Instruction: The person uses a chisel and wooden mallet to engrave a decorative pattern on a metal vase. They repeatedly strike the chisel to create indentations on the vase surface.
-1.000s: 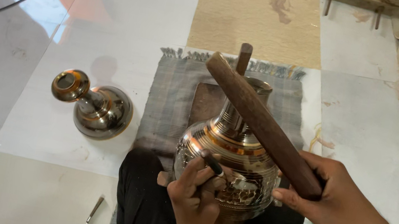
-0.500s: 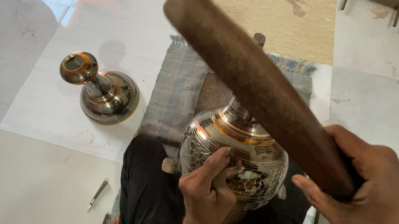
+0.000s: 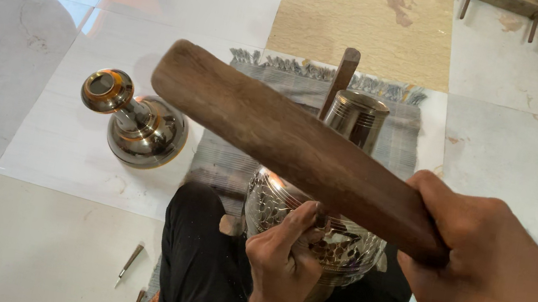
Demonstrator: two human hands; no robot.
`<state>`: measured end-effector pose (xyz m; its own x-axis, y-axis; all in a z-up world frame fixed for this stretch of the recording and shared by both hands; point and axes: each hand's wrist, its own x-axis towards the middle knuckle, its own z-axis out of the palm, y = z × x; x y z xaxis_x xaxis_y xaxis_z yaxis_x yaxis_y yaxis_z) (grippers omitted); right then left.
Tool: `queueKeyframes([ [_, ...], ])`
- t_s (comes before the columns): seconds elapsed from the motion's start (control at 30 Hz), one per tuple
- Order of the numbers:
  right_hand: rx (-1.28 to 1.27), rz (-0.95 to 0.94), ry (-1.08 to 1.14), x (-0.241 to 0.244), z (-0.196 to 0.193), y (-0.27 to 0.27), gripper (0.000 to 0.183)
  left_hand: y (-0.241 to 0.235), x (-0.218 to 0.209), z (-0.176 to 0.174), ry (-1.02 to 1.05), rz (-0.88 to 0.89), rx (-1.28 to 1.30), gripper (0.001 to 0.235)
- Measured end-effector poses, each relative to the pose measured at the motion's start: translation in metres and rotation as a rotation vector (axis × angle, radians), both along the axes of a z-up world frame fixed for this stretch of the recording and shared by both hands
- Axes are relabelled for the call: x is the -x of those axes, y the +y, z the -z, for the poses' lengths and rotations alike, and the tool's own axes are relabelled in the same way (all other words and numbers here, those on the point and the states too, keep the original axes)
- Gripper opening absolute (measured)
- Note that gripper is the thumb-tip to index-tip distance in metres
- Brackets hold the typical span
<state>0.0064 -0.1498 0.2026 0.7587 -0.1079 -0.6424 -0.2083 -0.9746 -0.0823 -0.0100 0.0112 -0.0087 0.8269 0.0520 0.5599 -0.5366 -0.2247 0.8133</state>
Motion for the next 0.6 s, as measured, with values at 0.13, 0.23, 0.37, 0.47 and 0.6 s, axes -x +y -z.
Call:
queueKeyframes([
  [0.13,0.171,-0.046,0.066,0.000,-0.005,0.004,0.042,0.001,0.000,0.003,0.075,0.002,-0.043,0.049],
  [0.23,0.073,0.029,-0.002,0.002,-0.003,0.000,0.041,0.001,0.001,0.005,0.062,0.016,-0.038,0.046],
  [0.37,0.184,0.031,0.066,0.003,0.000,-0.001,0.038,0.005,0.001,0.005,0.063,0.031,-0.050,0.045],
  [0.47,0.076,0.045,0.021,0.000,-0.001,0.003,0.036,0.002,-0.002,0.007,0.068,0.036,-0.054,0.046],
  [0.6,0.001,0.069,-0.022,-0.003,-0.005,0.011,0.036,0.005,-0.001,0.010,0.024,0.080,-0.034,0.056],
])
